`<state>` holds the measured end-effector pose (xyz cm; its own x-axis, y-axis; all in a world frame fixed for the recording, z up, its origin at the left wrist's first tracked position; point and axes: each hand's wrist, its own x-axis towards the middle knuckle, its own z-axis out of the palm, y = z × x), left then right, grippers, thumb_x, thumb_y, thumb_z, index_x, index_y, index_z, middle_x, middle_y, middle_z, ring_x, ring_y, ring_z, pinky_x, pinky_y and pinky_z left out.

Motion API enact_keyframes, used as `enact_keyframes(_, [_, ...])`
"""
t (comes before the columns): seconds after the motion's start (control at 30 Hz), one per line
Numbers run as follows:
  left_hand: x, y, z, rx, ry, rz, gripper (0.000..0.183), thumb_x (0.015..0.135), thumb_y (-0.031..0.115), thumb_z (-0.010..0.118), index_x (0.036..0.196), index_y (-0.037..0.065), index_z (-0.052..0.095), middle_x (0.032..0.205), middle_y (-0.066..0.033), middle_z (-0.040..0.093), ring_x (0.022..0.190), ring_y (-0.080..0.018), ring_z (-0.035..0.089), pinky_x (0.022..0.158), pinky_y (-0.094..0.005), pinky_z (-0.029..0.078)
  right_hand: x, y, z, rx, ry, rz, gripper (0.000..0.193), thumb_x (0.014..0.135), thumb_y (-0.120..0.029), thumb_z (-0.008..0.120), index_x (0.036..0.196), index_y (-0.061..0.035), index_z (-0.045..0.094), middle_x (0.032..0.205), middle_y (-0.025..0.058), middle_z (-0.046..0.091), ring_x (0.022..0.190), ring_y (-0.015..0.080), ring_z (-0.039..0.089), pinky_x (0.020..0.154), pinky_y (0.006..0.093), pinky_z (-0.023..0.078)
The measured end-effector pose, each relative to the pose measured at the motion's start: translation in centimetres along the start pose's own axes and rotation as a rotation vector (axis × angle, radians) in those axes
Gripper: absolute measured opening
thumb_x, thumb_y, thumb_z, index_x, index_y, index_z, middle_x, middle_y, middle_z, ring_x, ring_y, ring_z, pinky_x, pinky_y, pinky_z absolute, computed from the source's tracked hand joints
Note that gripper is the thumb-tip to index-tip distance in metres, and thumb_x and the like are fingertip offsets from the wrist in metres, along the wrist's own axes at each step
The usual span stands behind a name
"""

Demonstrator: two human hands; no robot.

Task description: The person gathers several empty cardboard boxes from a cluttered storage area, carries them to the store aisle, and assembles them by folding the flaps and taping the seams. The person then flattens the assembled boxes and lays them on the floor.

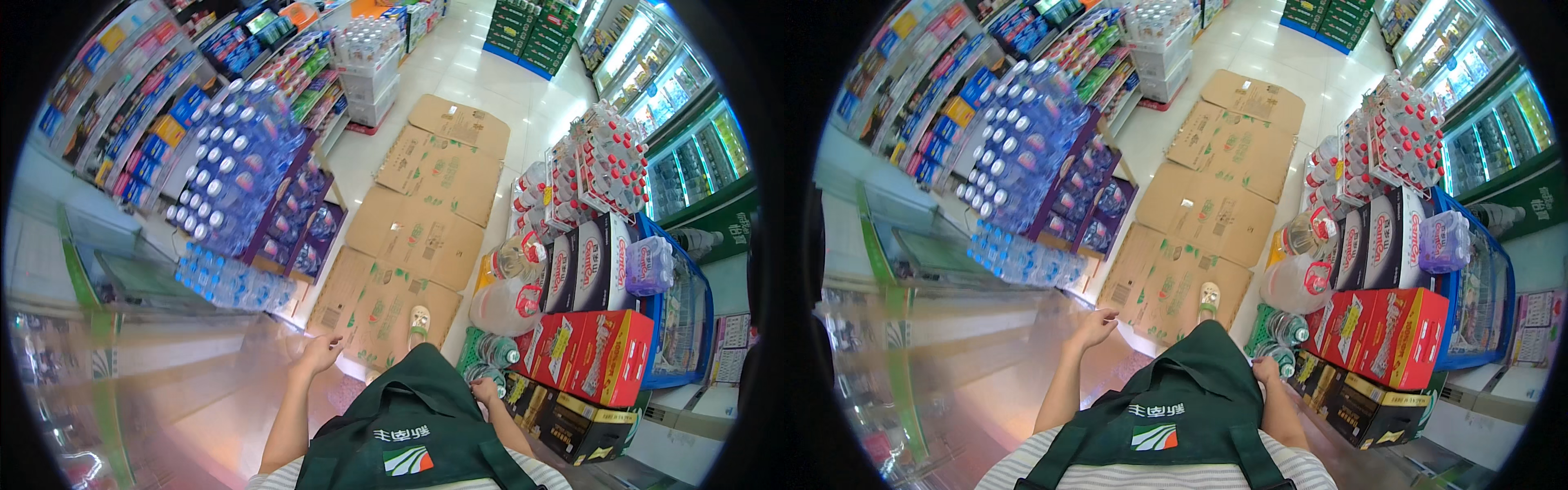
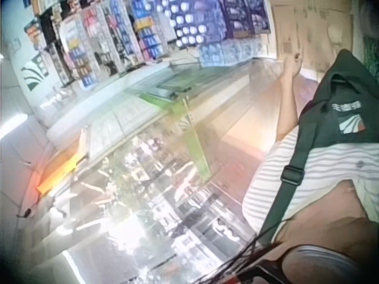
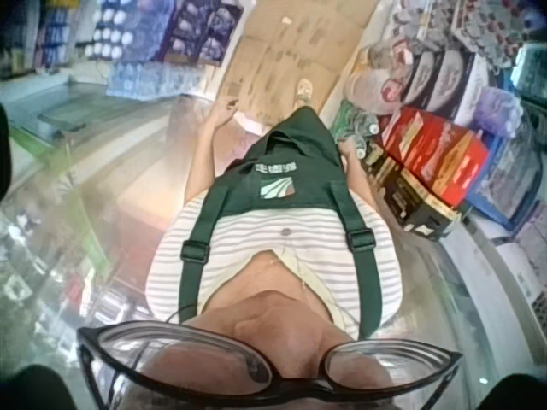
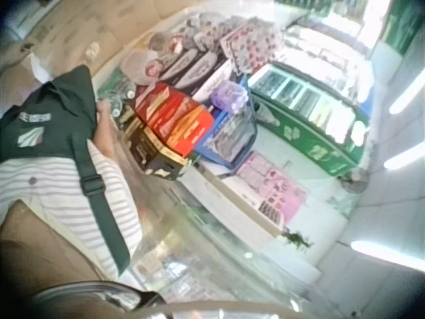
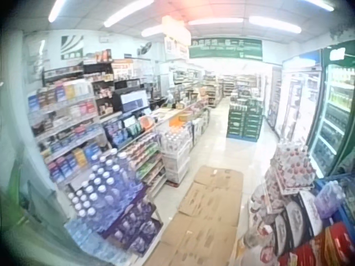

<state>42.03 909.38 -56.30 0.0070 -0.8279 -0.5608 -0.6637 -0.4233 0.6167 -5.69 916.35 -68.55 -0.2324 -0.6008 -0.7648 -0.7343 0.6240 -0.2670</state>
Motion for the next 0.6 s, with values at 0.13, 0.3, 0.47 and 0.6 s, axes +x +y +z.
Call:
enact_keyframes(0.13, [6.0, 6.5, -2.5, 0.121, -0.008, -0.006, 0.036, 0.087, 0.024, 0.058, 0.114, 0.000, 0.064, 0.109, -0.0207, 0.066, 0.096, -0.0320, 0.066, 0.085, -0.0388, 0.051, 3.8, -2.4, -3.4, 0.050, -0.055, 0.019, 0.029, 0.073, -0.021, 0.061, 0.096, -0.0093, 0.074, 0.091, 0.0172, 0.070, 0.084, 0.0290, 0.069, 0.082, 0.0360, 0.052])
enact_keyframes(0.3, [13.6, 13.8, -5.6, 0.160, 0.072, 0.140, 0.036, 0.087, 0.023, 0.057, 0.114, -0.001, 0.064, 0.103, -0.0219, 0.067, 0.094, -0.0336, 0.066, 0.084, -0.0394, 0.051, 9.7, -7.3, -10.2, 0.152, 0.013, -0.075, 0.028, 0.081, -0.009, 0.056, 0.103, -0.0004, 0.070, 0.081, 0.0135, 0.070, 0.069, 0.0182, 0.068, 0.057, 0.0308, 0.054])
enact_keyframes(0.47, [19.8, 19.1, -7.7, 0.152, -0.055, 0.132, 0.036, 0.089, 0.022, 0.056, 0.115, -0.001, 0.063, 0.098, -0.0232, 0.067, 0.090, -0.0330, 0.067, 0.080, -0.0391, 0.052, 14.3, -11.3, -14.3, 0.472, 0.074, 0.000, 0.031, 0.083, -0.006, 0.055, 0.110, 0.0030, 0.066, 0.085, 0.0135, 0.070, 0.066, 0.0189, 0.068, 0.053, 0.0293, 0.053])
enact_keyframes(0.6, [25.5, 21.0, -9.7, 0.248, -0.095, 0.235, 0.036, 0.089, 0.021, 0.055, 0.116, 0.000, 0.063, 0.101, -0.0235, 0.067, 0.093, -0.0339, 0.066, 0.081, -0.0393, 0.052, 16.7, -12.5, -15.0, 0.412, 0.020, 0.061, 0.033, 0.082, -0.004, 0.054, 0.112, 0.0039, 0.064, 0.087, 0.0145, 0.069, 0.066, 0.0200, 0.068, 0.052, 0.0309, 0.054])
